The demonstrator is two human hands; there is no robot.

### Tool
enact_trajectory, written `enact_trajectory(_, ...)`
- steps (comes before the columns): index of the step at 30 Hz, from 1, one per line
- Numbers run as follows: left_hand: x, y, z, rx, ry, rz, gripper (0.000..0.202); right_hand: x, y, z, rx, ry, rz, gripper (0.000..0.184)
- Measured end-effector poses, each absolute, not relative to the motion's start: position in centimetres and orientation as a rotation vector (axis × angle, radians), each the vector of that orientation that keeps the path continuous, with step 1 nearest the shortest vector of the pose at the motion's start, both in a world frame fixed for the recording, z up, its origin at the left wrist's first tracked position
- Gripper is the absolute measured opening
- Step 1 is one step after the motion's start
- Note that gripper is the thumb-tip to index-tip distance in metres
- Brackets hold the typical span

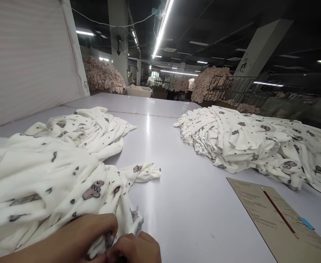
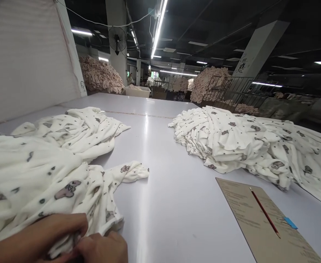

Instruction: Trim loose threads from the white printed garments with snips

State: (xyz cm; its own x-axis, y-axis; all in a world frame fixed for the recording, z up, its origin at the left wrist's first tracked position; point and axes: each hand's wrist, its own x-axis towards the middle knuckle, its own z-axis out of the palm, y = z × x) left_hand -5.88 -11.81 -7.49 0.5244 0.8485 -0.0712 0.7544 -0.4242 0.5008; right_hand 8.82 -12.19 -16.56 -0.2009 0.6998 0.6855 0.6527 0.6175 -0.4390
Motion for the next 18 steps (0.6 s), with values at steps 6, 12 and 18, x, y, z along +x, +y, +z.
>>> enact_trajectory(6, -6.8, -11.4, -9.1, 2.496, 1.356, 0.491, 0.012, 11.3, -13.2, -18.2, -1.095, -1.849, 0.506, 0.013)
enact_trajectory(12, -7.5, -11.9, -9.8, 2.625, 1.224, 0.647, 0.016, 11.9, -13.7, -16.2, -1.053, -1.658, 0.832, 0.041)
enact_trajectory(18, -7.7, -12.1, -9.8, 2.68, 1.189, 0.601, 0.017, 11.6, -13.4, -16.1, -1.11, -1.836, 0.699, 0.048)
